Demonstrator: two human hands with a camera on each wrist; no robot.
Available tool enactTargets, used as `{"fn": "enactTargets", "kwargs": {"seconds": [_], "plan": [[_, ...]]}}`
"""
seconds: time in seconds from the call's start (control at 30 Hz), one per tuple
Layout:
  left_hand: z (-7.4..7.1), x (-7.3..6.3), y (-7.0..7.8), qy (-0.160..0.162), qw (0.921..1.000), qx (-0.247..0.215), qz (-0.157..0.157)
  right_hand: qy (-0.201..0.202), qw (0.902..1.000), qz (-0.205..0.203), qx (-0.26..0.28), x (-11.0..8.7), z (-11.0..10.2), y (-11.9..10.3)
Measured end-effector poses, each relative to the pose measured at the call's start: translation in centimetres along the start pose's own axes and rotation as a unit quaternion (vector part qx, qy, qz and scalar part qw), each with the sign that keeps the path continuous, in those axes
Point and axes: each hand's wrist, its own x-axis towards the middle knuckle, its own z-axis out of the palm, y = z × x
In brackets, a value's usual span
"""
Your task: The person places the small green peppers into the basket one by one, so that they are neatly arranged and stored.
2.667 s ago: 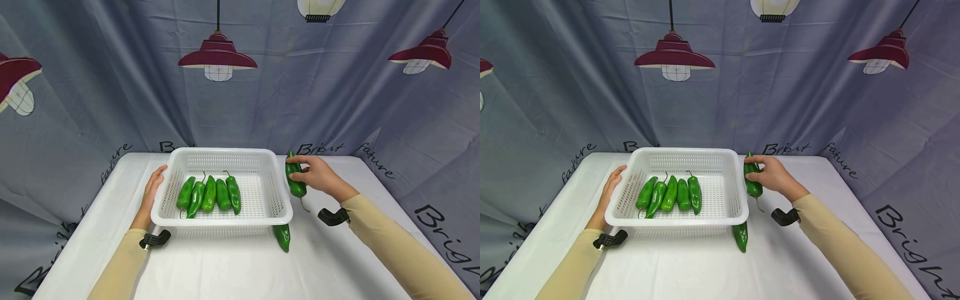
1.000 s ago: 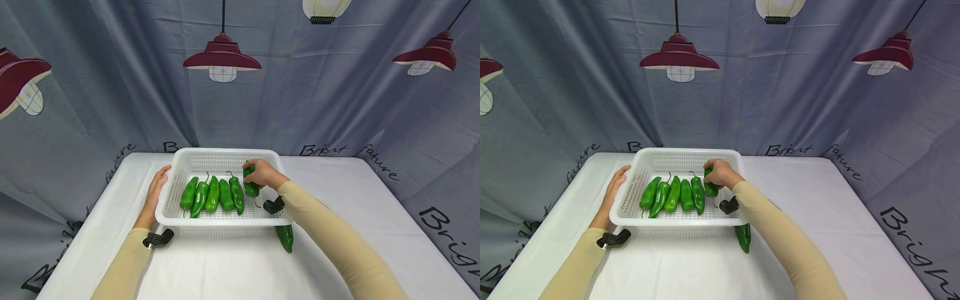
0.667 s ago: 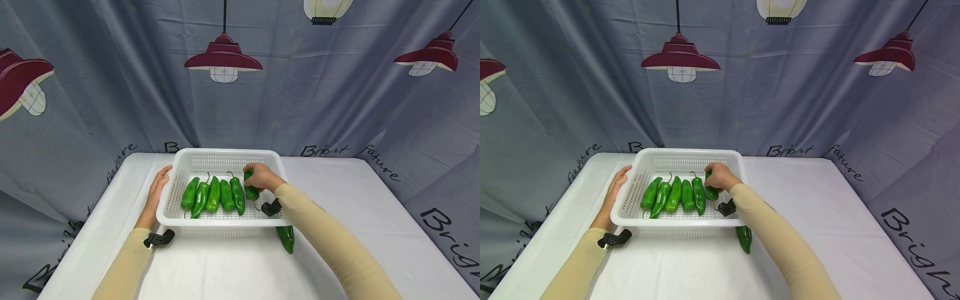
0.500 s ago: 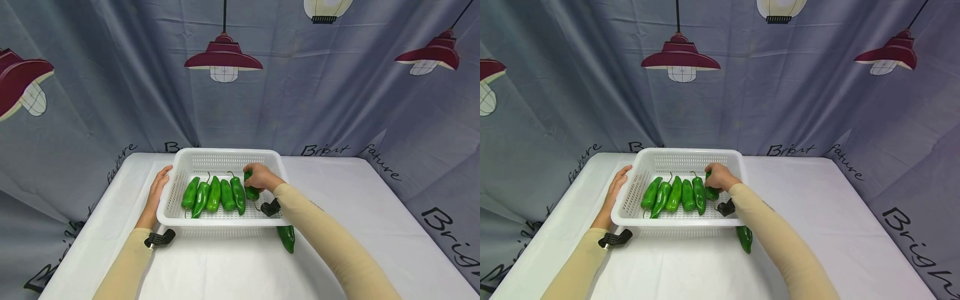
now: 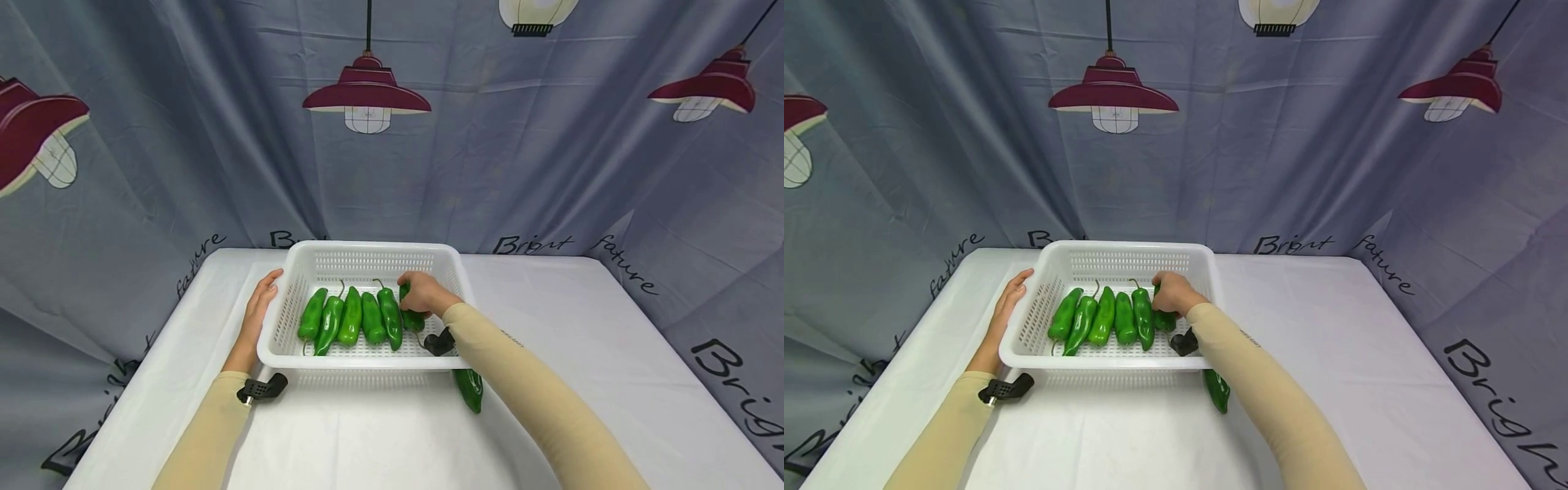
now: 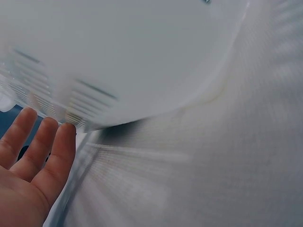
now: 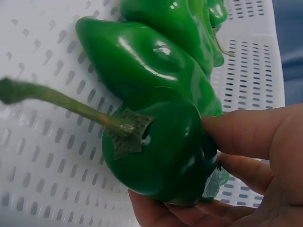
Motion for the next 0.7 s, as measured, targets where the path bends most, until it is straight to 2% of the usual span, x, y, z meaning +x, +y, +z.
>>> {"fn": "enactTargets", "kwargs": {"seconds": [0.37, 0.7], "plan": [[-0.01, -0.09, 0.07, 0.003, 1.0000, 0.005, -0.002, 0.000, 0.9995, 0.000, -0.032, 0.10, 0.21, -0.11], [-0.06, -0.03, 0.08, 0.000, 1.0000, 0.002, -0.007, -0.014, 0.9997, 0.002, -0.021, -0.26, 0.49, -0.28]]}}
